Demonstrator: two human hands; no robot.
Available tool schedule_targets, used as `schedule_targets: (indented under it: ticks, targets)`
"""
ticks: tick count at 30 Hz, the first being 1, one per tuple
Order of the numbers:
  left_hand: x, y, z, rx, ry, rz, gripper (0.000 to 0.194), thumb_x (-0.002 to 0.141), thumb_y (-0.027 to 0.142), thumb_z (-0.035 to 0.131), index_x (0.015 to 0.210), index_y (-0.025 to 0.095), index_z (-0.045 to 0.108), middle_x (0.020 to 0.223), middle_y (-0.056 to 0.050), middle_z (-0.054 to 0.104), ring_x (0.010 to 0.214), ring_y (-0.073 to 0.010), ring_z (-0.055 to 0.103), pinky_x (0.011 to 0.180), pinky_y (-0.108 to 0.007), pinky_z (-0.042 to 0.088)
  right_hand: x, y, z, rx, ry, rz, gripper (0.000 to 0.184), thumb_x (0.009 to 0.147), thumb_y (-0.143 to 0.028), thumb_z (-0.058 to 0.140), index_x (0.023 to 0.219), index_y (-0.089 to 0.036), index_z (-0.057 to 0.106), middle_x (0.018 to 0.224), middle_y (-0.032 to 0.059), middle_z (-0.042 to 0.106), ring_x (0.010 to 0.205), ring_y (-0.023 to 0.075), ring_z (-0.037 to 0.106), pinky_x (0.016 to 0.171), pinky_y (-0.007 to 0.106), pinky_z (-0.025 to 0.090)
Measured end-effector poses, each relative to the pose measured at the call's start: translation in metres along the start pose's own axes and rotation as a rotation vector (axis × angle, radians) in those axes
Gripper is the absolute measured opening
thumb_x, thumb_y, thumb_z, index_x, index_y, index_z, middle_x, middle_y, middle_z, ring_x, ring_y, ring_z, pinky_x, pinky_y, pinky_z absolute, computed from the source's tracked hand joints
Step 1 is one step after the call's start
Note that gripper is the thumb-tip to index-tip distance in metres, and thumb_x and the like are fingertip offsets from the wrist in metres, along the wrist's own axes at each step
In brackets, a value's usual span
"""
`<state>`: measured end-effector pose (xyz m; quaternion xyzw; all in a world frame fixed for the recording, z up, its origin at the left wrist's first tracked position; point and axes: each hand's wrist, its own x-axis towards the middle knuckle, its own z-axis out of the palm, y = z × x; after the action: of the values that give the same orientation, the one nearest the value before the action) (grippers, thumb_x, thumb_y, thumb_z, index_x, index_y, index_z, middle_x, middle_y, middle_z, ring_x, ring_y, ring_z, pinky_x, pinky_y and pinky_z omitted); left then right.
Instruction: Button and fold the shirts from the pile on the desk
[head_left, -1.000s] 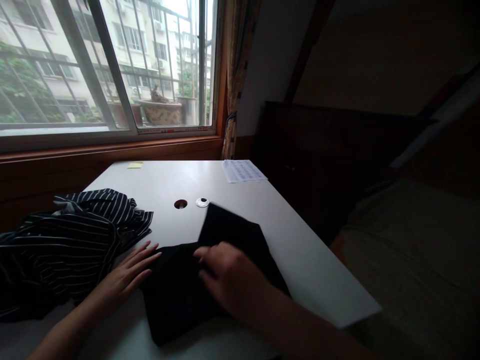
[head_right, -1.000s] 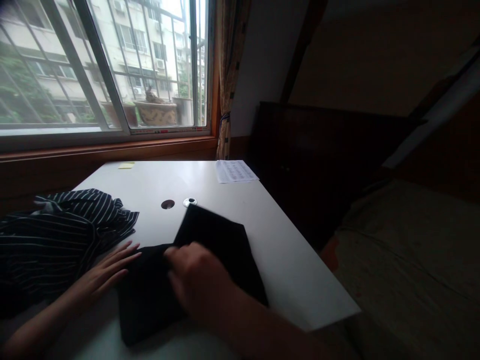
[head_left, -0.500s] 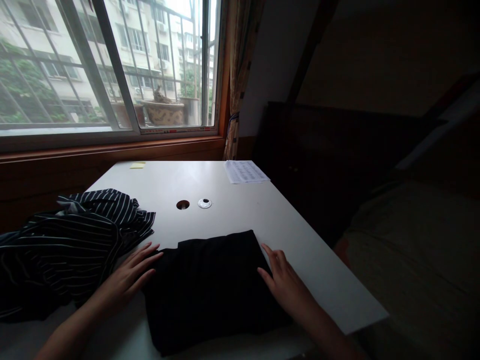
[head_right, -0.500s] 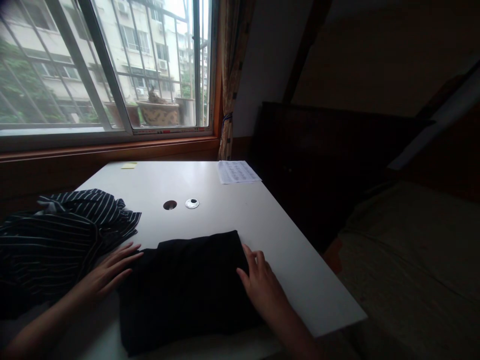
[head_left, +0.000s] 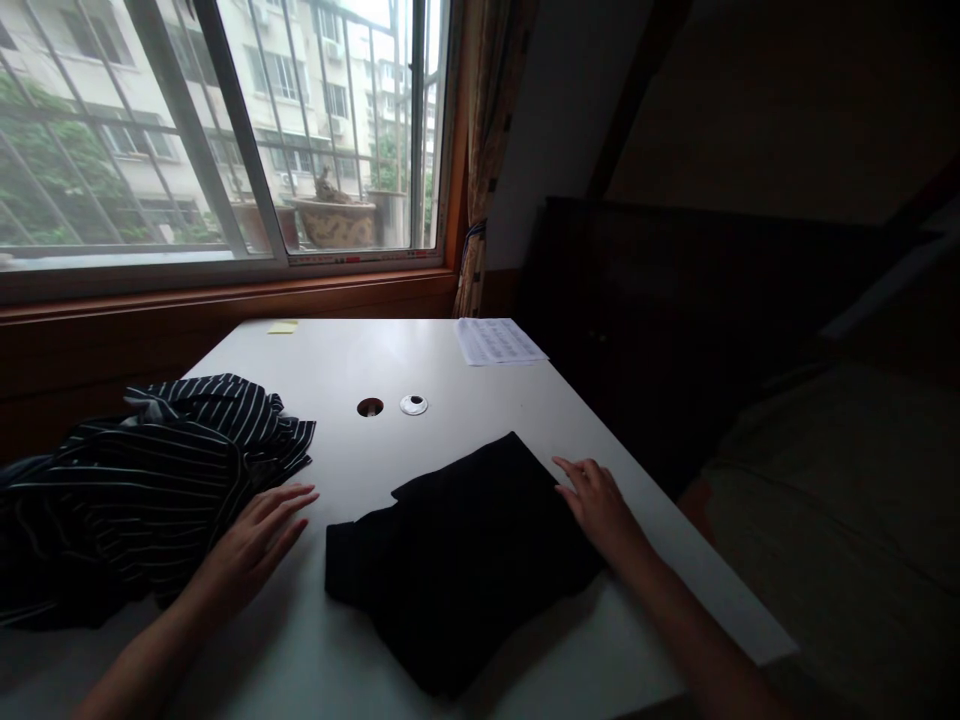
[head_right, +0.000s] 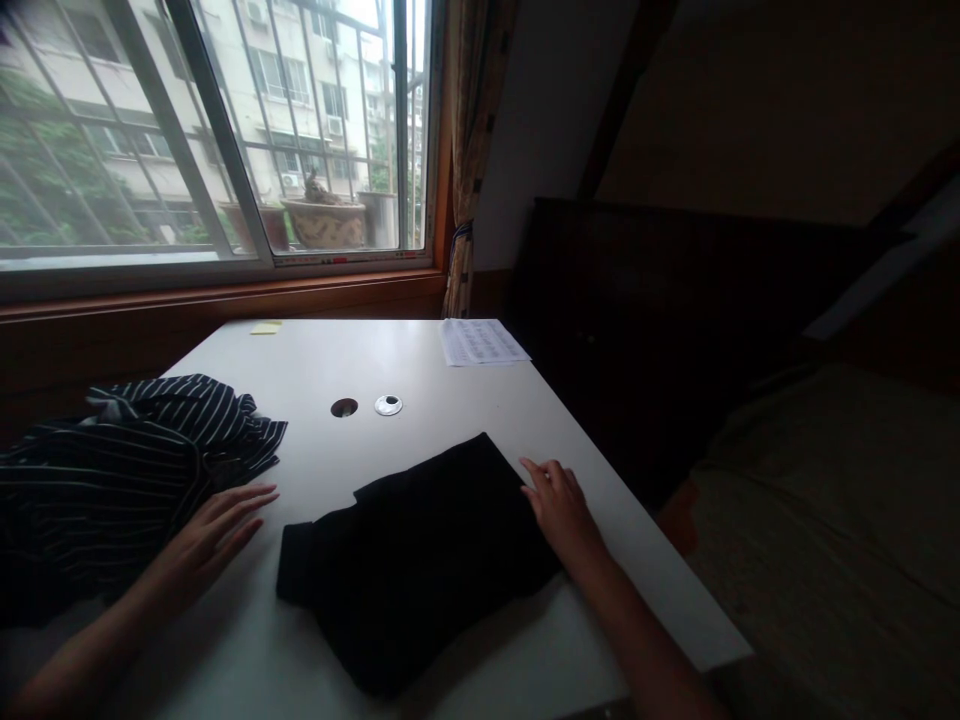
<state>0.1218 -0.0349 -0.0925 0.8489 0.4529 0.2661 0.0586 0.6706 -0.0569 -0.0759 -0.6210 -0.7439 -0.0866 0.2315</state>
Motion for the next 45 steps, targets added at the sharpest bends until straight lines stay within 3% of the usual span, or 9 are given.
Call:
schedule_targets:
  ticks: [3, 6, 11, 16, 21, 29, 38, 41, 45]
  targets:
    - [0.011, 0.012, -0.002, -0.062, -0.038, -0.028, 0.032, 0.101, 0.044, 0.051, 0.126, 0.030, 0.065, 0.128, -0.006, 0.065, 0.121, -0.0255, 0.059, 0.102, -0.042, 0.050, 0.001, -0.017, -0.016, 0.066, 0.020, -0.146, 0.021, 0.100, -0.022, 0.051, 0.114, -0.020, 0.066, 0.103, 0.0109, 0.060, 0.099, 0.0271, 0.057, 0.093, 0.047, 0.048]
    - [0.030, 0.031, -0.001, -0.137, -0.125, -0.084, 0.032, 0.101, 0.046, 0.049, 0.120, 0.028, 0.067, 0.118, -0.006, 0.068, 0.111, -0.0247, 0.063, 0.096, -0.039, 0.052, -0.015, -0.066, -0.029, 0.284, -0.102, -0.384, 0.012, 0.099, -0.025, 0.057, 0.104, -0.021, 0.066, 0.103, 0.0080, 0.062, 0.098, 0.0226, 0.056, 0.088, 0.039, 0.049]
    - [0.078, 0.060, 0.014, -0.286, -0.273, -0.185, 0.040, 0.099, 0.052, 0.047, 0.119, 0.024, 0.067, 0.114, -0.008, 0.069, 0.103, -0.0241, 0.066, 0.090, -0.037, 0.053, -0.044, -0.130, -0.023, 0.404, -0.278, -0.705, 0.038, 0.088, -0.046, 0.070, 0.116, -0.021, 0.063, 0.107, 0.0061, 0.065, 0.099, 0.0231, 0.056, 0.085, 0.039, 0.047]
    - [0.129, 0.081, 0.037, -0.351, -0.476, -0.231, 0.051, 0.089, 0.057, 0.054, 0.122, 0.018, 0.065, 0.109, -0.011, 0.068, 0.096, -0.0248, 0.065, 0.084, -0.034, 0.051, -0.052, -0.139, -0.016, 0.331, -0.172, -0.782, 0.031, 0.089, -0.035, 0.068, 0.115, -0.019, 0.063, 0.100, 0.0051, 0.068, 0.090, 0.0213, 0.057, 0.079, 0.037, 0.045]
    - [0.155, 0.090, 0.046, -0.364, -0.644, -0.334, 0.046, 0.080, 0.060, 0.059, 0.088, 0.016, 0.069, 0.077, -0.006, 0.067, 0.071, -0.0226, 0.061, 0.062, -0.030, 0.044, -0.055, -0.144, -0.022, 0.264, -0.052, -0.852, 0.015, 0.092, -0.021, 0.060, 0.106, -0.016, 0.065, 0.079, 0.0032, 0.066, 0.072, 0.0175, 0.056, 0.067, 0.034, 0.043]
    - [0.150, 0.094, 0.030, -0.525, -0.496, -0.405, 0.042, 0.079, 0.062, 0.056, 0.082, 0.020, 0.055, 0.075, 0.001, 0.057, 0.071, -0.0174, 0.053, 0.062, -0.027, 0.043, -0.048, -0.150, -0.040, 0.480, 0.179, -0.702, 0.023, 0.090, -0.009, 0.052, 0.110, -0.013, 0.062, 0.079, 0.0051, 0.067, 0.070, 0.0167, 0.058, 0.065, 0.032, 0.051]
    - [0.139, 0.108, -0.039, -0.717, -0.249, -0.318, 0.035, 0.087, 0.050, 0.060, 0.101, 0.019, 0.052, 0.070, 0.004, 0.054, 0.059, -0.0117, 0.046, 0.053, -0.023, 0.036, -0.030, -0.182, -0.080, 0.499, 0.192, -0.777, 0.028, 0.093, -0.016, 0.060, 0.120, -0.012, 0.060, 0.082, 0.0042, 0.071, 0.068, 0.0156, 0.059, 0.061, 0.031, 0.052]
    - [0.118, 0.091, -0.049, -0.634, -0.285, -0.303, 0.037, 0.089, 0.049, 0.059, 0.112, 0.020, 0.052, 0.069, 0.006, 0.053, 0.057, -0.0112, 0.045, 0.052, -0.022, 0.035, -0.034, -0.204, -0.066, 0.509, 0.182, -0.851, 0.014, 0.097, -0.020, 0.059, 0.109, -0.015, 0.064, 0.070, -0.0017, 0.066, 0.060, 0.0119, 0.055, 0.052, 0.027, 0.046]
    - [0.079, 0.057, -0.038, -0.466, -0.369, -0.316, 0.038, 0.091, 0.051, 0.056, 0.114, 0.020, 0.057, 0.074, 0.002, 0.061, 0.063, -0.0149, 0.056, 0.056, -0.024, 0.044, -0.046, -0.231, -0.022, 0.454, 0.155, -0.922, 0.008, 0.095, -0.024, 0.065, 0.091, -0.016, 0.065, 0.062, -0.0050, 0.055, 0.051, 0.0095, 0.045, 0.043, 0.025, 0.033]
